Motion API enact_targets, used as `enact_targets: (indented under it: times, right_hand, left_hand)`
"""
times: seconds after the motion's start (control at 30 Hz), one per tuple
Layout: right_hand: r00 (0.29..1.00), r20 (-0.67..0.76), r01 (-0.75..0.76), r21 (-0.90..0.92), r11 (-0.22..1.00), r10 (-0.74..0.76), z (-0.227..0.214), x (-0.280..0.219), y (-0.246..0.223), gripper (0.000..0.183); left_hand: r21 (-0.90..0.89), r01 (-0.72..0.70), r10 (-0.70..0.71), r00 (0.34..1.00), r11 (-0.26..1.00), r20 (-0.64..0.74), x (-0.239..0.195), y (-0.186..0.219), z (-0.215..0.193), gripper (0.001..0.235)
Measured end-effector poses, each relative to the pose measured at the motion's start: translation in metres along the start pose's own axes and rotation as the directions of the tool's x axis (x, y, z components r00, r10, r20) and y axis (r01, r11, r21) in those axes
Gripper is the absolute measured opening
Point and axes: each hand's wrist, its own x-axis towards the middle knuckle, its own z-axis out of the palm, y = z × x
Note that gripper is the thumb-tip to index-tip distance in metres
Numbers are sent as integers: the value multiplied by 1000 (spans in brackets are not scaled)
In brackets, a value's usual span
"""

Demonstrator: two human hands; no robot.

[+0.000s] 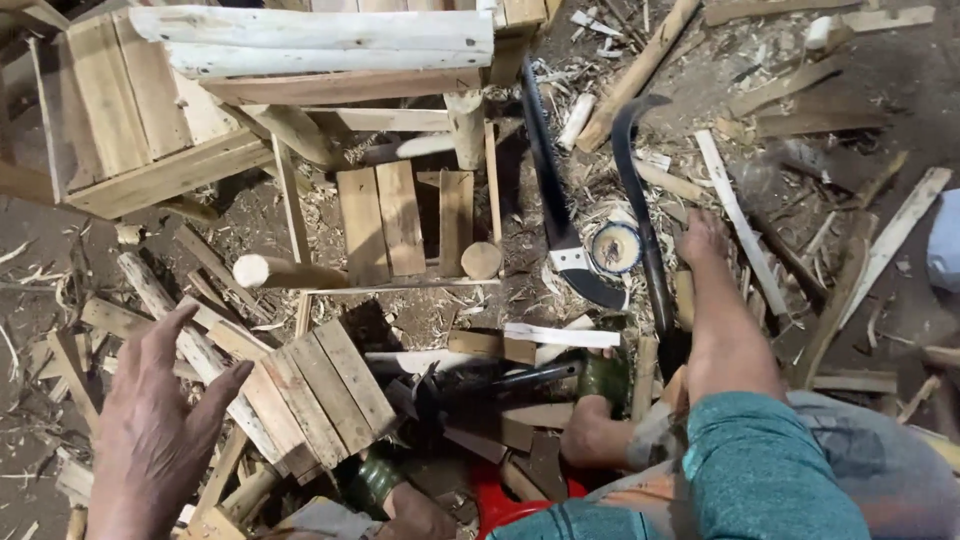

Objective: The person assembles a wooden structure by hammering dowels into place and sawing a wooden plank to fit. They use a hammer to secure the dowels and a hand saw to cut the plank, working amidst scattered wood pieces and tools.

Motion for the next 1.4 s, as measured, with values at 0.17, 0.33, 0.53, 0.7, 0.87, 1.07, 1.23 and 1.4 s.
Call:
enact_targets:
  times: [0.17, 0.33, 0.53, 0.7, 0.87, 1.07, 1.23, 1.4]
  right_hand:
    - [992, 60, -102, -131, 986, 111, -3, 9, -12, 71]
    - [984, 160, -42, -211, 977, 77, -3, 19, -2, 71]
    - [969, 243, 37, -294, 955, 38, -45, 17, 13, 35]
    - [965, 260, 117, -416, 902, -5, -109, -3, -5, 26]
    - [933, 245, 282, -49, 958, -262, -37, 113, 120, 30]
    - [942, 332, -221, 535, 815, 38, -157, -23, 49, 52]
    - [921, 386, -245, 462, 853, 56, -107, -6, 69, 29]
    - [922, 368, -104, 531, 841, -119, -75, -7, 66, 22]
  left_hand:
    - [-25, 38, -37, 998, 999, 53, 4, 2, 5, 70]
    - [33, -43, 42, 999, 999, 30, 8, -7, 17, 69]
    - [-27, -114, 114, 994, 993, -1, 0, -9, 15, 67]
    - [-39, -141, 141, 990, 989, 7, -10, -13, 8, 65]
    - [-77, -181, 178, 983, 980, -50, -25, -21, -1, 64]
    - [-121, -175, 165, 982, 977, -87, -36, -38, -3, 64]
    - [-171, -178, 165, 982, 969, -87, -46, -43, -8, 62]
    - [-163, -197, 181, 978, 967, -108, -51, -46, -7, 63]
